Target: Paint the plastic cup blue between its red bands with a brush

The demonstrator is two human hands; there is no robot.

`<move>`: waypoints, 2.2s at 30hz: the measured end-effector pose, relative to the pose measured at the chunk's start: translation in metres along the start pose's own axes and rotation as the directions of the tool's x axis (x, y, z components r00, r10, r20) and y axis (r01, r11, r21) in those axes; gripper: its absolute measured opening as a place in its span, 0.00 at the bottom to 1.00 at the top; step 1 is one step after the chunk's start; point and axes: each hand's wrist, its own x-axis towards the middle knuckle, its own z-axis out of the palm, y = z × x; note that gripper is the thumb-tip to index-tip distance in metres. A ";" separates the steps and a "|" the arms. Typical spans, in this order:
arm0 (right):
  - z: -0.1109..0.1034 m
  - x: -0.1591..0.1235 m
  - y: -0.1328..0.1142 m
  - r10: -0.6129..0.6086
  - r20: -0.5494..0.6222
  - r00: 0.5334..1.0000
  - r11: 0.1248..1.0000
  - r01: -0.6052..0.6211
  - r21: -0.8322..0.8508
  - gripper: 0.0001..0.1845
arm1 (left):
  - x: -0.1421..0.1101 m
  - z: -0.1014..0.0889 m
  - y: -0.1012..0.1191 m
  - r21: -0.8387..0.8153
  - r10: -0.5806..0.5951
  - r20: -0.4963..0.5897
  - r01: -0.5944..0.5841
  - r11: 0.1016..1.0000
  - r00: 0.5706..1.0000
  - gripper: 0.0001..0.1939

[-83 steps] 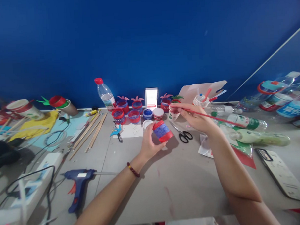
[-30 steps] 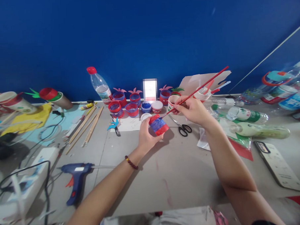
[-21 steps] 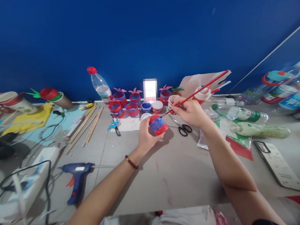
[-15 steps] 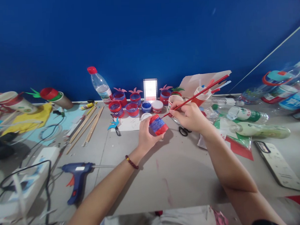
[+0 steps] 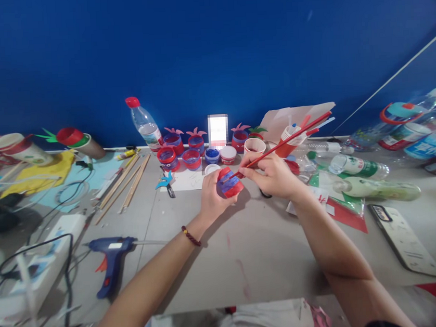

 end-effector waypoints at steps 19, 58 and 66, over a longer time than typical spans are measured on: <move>-0.004 0.005 0.013 0.102 -0.122 0.987 0.992 -0.110 -0.059 0.09 | 0.000 -0.001 0.001 -0.019 -0.035 -0.029 0.034 0.999 0.999 0.40; -0.001 0.005 0.002 0.042 -0.049 0.998 0.998 -0.044 -0.040 0.10 | 0.003 -0.002 0.005 0.054 0.012 -0.045 -0.010 0.998 0.999 0.39; -0.001 0.003 0.015 0.039 -0.108 0.993 0.991 -0.052 -0.121 0.10 | 0.004 -0.002 0.007 0.055 0.010 -0.044 -0.008 0.998 0.999 0.40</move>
